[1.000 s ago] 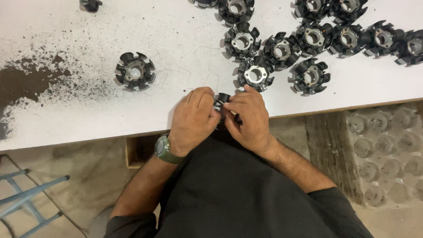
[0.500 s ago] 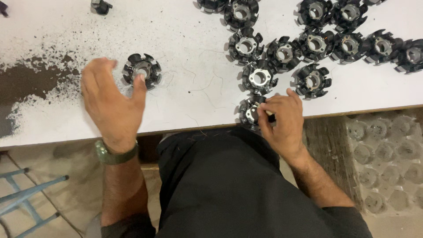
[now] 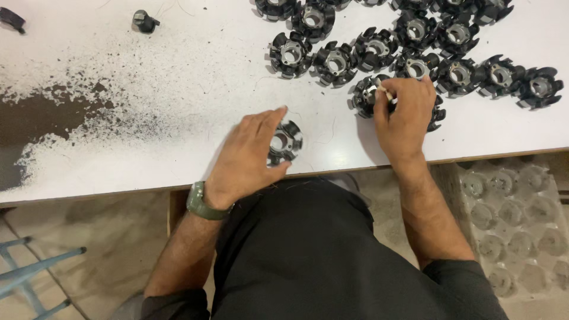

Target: The person sits at a workbench fitting small black plastic wheel-like parts together by hand, using a small utility blade to trim or press the pieces, and places each finished assembly onto a growing pile on the table. They repeatedly pick up new parts from the table and set completed assemblies aside.

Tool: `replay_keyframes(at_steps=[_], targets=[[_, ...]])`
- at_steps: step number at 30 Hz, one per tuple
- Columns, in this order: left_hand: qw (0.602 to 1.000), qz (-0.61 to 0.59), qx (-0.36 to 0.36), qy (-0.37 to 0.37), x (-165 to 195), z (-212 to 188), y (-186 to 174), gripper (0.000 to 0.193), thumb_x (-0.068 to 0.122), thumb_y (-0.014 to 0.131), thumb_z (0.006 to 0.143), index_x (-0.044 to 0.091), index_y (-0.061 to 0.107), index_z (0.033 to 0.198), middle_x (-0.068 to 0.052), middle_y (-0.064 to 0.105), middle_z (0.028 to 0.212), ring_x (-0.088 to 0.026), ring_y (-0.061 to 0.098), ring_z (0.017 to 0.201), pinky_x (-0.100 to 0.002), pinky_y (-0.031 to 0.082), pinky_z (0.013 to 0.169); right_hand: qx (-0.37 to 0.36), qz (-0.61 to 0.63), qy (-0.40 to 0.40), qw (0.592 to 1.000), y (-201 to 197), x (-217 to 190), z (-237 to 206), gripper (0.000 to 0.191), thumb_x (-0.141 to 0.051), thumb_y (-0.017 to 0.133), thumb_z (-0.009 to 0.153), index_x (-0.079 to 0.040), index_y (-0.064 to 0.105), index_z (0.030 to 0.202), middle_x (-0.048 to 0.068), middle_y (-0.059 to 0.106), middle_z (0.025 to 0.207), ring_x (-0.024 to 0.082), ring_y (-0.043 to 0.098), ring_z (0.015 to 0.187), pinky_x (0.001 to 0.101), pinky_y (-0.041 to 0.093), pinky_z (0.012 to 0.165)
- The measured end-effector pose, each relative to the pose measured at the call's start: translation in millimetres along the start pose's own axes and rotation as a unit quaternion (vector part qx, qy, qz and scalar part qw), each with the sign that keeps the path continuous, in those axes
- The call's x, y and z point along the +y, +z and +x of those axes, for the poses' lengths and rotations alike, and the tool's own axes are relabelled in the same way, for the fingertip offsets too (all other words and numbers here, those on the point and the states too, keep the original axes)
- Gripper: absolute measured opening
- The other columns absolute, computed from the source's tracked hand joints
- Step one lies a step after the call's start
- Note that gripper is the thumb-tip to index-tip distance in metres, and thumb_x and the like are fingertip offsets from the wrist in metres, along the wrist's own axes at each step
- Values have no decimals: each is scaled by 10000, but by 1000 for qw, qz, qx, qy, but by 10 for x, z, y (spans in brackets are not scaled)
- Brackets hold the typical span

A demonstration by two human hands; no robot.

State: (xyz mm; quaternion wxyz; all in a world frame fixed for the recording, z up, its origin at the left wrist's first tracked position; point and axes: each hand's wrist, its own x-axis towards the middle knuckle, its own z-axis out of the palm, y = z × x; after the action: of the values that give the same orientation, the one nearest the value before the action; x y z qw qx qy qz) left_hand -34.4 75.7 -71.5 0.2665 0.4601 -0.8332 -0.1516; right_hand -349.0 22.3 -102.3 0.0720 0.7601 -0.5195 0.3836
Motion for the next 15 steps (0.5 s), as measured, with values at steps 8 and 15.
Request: replay_keyframes(at_steps=[8,15], targets=[[994,-80,66,-31,182,-73,14,367,277,810,876,32,648,1095,-195,587,1402,-360,605,1224,-470,492,1013,23,234,22,972,-26,-621,-433,215,-3,688,989,-56,562,1154,100,689,1080,259,687,1113,572,309,1281],[992,-23,84,-87,224,107,283,208,204,762,892,39,674,800,-137,681,1203,-327,635,1082,-475,505,920,-23,233,4,972,82,-889,-344,239,-8,740,926,-71,606,1114,87,703,1059,272,680,1071,538,362,1232]])
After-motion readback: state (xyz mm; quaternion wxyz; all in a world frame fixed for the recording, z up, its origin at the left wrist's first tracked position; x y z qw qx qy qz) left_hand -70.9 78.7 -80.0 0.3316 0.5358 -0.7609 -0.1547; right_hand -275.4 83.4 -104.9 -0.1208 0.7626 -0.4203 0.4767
